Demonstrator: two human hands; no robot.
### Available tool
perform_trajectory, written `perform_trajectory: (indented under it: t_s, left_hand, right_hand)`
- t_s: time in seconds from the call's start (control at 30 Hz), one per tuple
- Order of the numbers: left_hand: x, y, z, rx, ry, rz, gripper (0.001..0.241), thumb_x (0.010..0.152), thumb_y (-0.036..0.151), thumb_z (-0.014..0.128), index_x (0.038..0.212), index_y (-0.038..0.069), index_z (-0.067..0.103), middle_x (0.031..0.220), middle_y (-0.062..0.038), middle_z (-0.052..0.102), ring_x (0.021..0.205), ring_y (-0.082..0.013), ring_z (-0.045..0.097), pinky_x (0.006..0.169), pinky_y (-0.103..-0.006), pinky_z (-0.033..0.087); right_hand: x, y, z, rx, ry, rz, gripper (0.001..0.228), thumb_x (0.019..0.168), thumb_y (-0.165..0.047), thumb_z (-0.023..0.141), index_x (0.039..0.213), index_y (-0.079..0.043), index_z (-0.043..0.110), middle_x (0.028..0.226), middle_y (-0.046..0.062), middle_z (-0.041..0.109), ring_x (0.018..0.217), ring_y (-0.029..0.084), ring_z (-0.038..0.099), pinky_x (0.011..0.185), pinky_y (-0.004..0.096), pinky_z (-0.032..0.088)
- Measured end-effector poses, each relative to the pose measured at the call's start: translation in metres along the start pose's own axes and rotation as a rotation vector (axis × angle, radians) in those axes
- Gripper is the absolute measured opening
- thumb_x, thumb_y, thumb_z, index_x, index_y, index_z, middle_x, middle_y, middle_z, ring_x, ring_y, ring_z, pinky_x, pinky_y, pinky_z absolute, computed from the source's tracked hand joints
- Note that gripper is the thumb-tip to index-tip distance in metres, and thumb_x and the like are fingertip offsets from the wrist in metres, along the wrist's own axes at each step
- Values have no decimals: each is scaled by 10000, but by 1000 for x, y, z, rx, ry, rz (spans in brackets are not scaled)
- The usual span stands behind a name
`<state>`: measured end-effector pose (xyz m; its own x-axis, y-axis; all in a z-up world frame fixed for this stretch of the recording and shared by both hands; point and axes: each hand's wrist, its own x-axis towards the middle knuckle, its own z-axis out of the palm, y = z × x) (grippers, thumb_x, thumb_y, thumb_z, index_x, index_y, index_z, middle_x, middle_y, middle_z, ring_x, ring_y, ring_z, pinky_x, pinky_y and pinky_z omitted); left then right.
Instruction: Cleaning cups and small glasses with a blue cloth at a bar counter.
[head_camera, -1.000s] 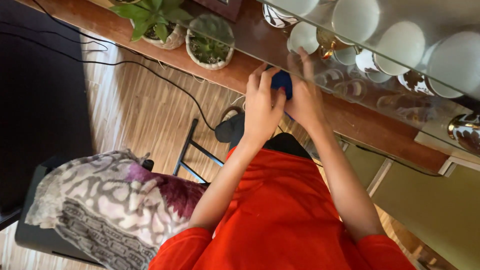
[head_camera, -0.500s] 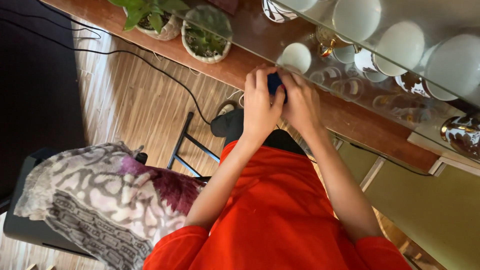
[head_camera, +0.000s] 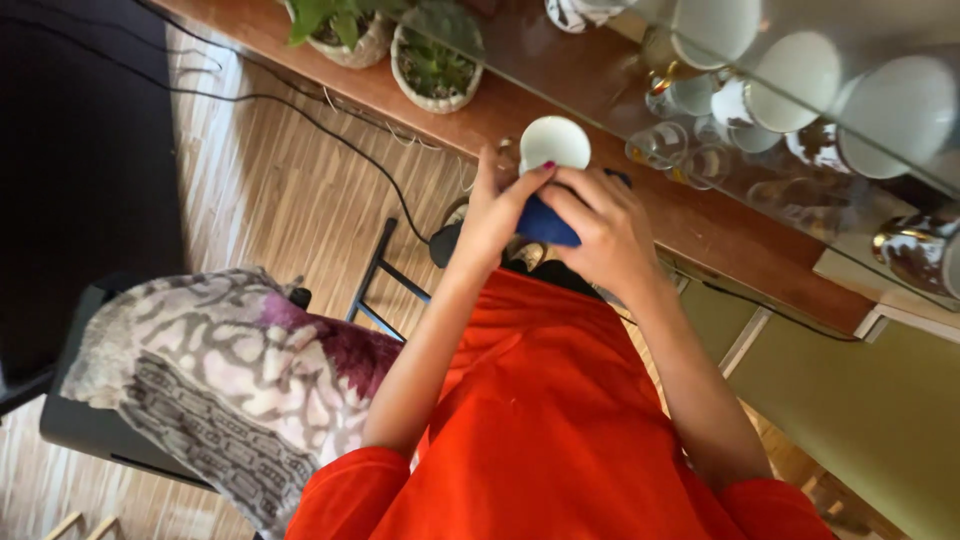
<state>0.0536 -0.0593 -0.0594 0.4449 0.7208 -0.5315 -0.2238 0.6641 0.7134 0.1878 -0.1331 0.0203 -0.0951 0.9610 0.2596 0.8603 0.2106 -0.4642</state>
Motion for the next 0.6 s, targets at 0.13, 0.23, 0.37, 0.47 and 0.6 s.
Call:
perform_trajectory:
  t_s: [0.13, 0.23, 0.37, 0.47, 0.6]
  left_hand:
    - [-5, 3, -3, -18, -157, 187, 469, 966, 119, 717, 1325, -57, 471, 1183, -119, 659, 1111, -193, 638, 938, -319, 527]
    - [-18, 31, 9, 18, -163, 126, 486, 957, 158, 675, 1362, -12, 465, 1165, -116, 660, 1081, -183, 626, 898, -305, 522]
    - [-30, 69, 22, 115, -184, -117, 439, 886, 207, 580, 1282, 118, 413, 1082, -97, 620, 859, -197, 654, 716, -309, 528]
    - [-28, 71, 16, 185, -255, -120, 356, 908, 215, 557, 1203, 108, 389, 1059, -108, 626, 781, -228, 700, 714, -330, 574]
    - [-46, 97, 22, 639, -224, 77, 331, 966, 325, 550, 1149, 76, 431, 827, -151, 701, 670, -223, 733, 607, -347, 547]
  right_hand:
    - [9, -18, -36, 135, -54, 46, 551, 670, -70, 870, 1188, -22, 687, 1299, 103, 623, 1156, 350, 636, 980, 442, 533]
    - [14, -30, -64, 324, -87, 133, 597, 633, -24, 838, 1211, -44, 689, 1381, 140, 585, 1187, 312, 621, 998, 425, 526]
    - [3, -32, -89, 417, -58, 165, 630, 671, -24, 844, 1272, -64, 660, 1406, 100, 578, 1254, 305, 615, 1057, 399, 502]
    - [-8, -35, -103, 422, 51, 207, 612, 727, -51, 818, 1300, -58, 602, 1384, 80, 591, 1274, 313, 610, 1119, 399, 472]
    - [-7, -52, -113, 321, 187, 314, 574, 762, -45, 692, 1314, -37, 531, 1303, 172, 524, 1231, 345, 556, 1114, 417, 449]
